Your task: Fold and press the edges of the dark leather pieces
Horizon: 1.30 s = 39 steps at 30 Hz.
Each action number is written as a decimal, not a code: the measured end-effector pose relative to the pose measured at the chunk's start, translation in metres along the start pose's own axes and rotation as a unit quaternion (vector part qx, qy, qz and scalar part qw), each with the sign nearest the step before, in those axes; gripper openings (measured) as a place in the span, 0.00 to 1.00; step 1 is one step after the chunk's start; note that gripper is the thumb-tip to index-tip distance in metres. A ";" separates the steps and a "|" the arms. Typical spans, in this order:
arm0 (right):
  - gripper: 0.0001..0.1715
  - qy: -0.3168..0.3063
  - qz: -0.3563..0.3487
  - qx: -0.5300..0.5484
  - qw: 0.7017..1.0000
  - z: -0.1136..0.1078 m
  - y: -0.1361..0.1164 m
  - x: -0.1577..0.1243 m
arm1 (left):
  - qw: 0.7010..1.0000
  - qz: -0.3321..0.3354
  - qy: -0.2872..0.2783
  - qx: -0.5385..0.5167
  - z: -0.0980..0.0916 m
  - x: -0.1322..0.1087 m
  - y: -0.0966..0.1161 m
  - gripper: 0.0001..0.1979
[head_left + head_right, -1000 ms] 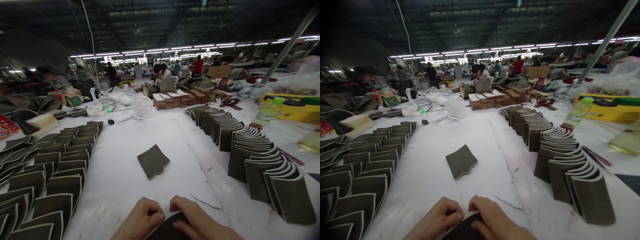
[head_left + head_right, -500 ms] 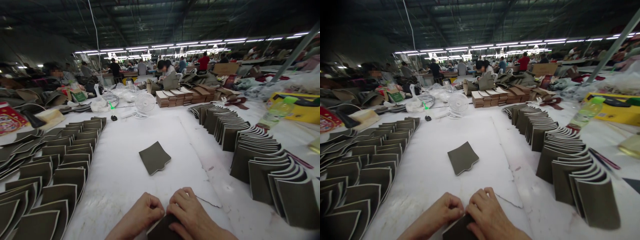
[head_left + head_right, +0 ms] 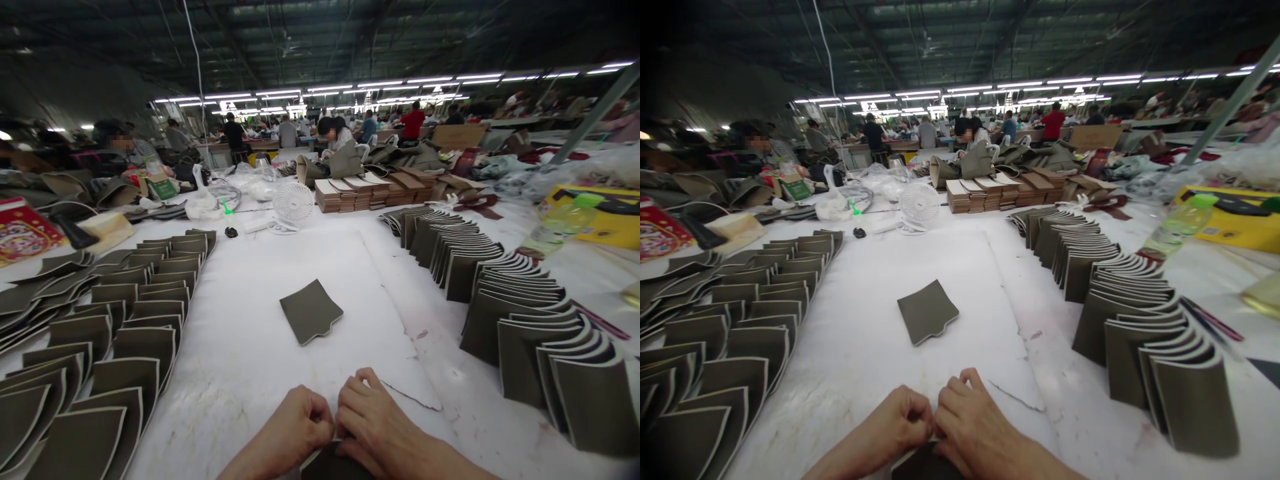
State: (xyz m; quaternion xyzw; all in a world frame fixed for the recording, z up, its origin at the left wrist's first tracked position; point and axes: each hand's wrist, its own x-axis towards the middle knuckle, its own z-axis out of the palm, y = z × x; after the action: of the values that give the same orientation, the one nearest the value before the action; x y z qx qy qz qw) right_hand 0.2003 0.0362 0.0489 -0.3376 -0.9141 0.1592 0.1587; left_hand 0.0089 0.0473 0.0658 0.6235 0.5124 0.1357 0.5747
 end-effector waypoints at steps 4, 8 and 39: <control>0.13 -0.014 0.007 0.024 1.000 -0.004 -0.001 0.001 | 1.000 0.001 -0.002 0.013 -0.003 -0.001 -0.002 0.07; 0.12 -0.053 0.026 0.035 0.998 -0.013 -0.006 0.004 | 0.999 -0.003 0.006 0.051 0.003 0.000 0.000 0.06; 0.11 -0.094 0.092 0.060 0.990 -0.017 -0.039 -0.008 | 0.990 0.063 0.018 0.122 -0.001 -0.049 -0.023 0.13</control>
State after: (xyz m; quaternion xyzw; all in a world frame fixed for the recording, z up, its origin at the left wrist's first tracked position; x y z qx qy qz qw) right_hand 0.1909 0.0065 0.0785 -0.3932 -0.8789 0.2589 0.0770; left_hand -0.0243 0.0048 0.0670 0.7174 0.4951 0.1199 0.4753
